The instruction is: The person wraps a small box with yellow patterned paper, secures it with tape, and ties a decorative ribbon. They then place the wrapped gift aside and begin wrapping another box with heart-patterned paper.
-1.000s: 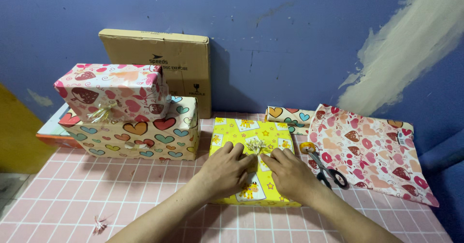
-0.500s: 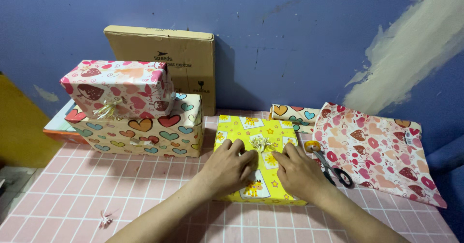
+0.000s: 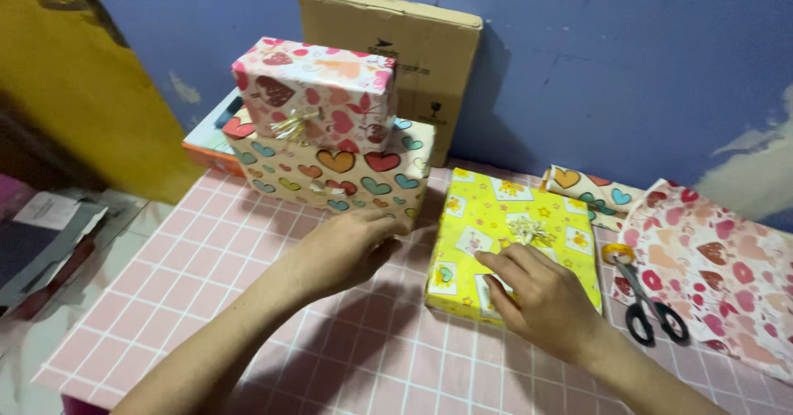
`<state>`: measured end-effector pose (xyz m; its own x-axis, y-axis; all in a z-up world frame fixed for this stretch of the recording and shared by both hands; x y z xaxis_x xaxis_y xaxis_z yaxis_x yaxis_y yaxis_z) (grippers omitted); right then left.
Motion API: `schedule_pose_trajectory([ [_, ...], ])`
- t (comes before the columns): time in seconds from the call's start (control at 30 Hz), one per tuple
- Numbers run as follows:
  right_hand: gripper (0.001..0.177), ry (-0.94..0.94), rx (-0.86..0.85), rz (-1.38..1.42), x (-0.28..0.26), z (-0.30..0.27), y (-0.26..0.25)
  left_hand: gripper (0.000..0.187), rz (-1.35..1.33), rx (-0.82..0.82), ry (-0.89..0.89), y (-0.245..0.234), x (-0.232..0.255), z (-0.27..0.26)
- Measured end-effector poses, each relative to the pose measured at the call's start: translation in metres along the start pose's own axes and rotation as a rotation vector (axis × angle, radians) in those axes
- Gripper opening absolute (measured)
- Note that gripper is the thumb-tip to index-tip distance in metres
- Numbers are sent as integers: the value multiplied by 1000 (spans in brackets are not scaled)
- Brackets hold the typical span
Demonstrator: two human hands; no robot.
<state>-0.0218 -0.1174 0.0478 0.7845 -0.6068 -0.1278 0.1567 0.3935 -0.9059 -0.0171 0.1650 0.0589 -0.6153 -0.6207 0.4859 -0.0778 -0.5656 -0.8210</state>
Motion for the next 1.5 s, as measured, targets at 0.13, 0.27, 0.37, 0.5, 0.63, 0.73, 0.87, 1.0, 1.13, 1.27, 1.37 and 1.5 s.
schedule_pose_trajectory([
  [0.13,30,-119,-66,88,-28,34,20,16,81,-126,-288,-22,-25,-30],
  [0.27,26,-253,-61,143,-55,65,41,26,175,-353,-479,-36,-47,-64],
  [0.37,25,-299,-102,167,-66,81,53,31,195,-469,-498,-42,-58,-90],
  [0.5,26,-306,-152,187,-73,93,64,21,230,-526,-561,-41,-69,-110],
  [0.63,25,-276,-181,196,-75,96,72,10,197,-510,-557,-35,-80,-119],
  [0.73,25,-276,-188,191,-74,96,75,6,217,-479,-522,-29,-87,-117],
  [0.87,25,-253,-198,199,-71,92,72,5,217,-469,-499,-27,-88,-112],
  [1.0,23,-221,-161,240,-67,87,65,10,95,-355,-376,-29,-77,-95],
  [1.13,22,12,-195,423,-52,79,55,11,-198,-77,-236,-22,-51,-63],
  [1.27,22,192,-55,519,-32,60,39,16,-441,71,-193,1,-20,-19],
  [1.37,23,234,94,509,-18,40,22,19,-542,78,-205,22,4,11],
  [1.5,25,259,194,447,-2,11,1,23,-664,65,-166,49,31,44],
])
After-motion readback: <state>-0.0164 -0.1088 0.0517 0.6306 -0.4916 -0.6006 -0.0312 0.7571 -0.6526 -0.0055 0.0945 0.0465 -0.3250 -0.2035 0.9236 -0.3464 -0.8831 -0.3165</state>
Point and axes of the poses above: each hand's wrist, its own z-axis towards the middle knuckle, its own y-axis out of the palm, x = y × z, the point moved 2 cm from there along z, towards the middle knuckle, and after that the axes turned 7 degrees about -x, right-handed, at the moved point
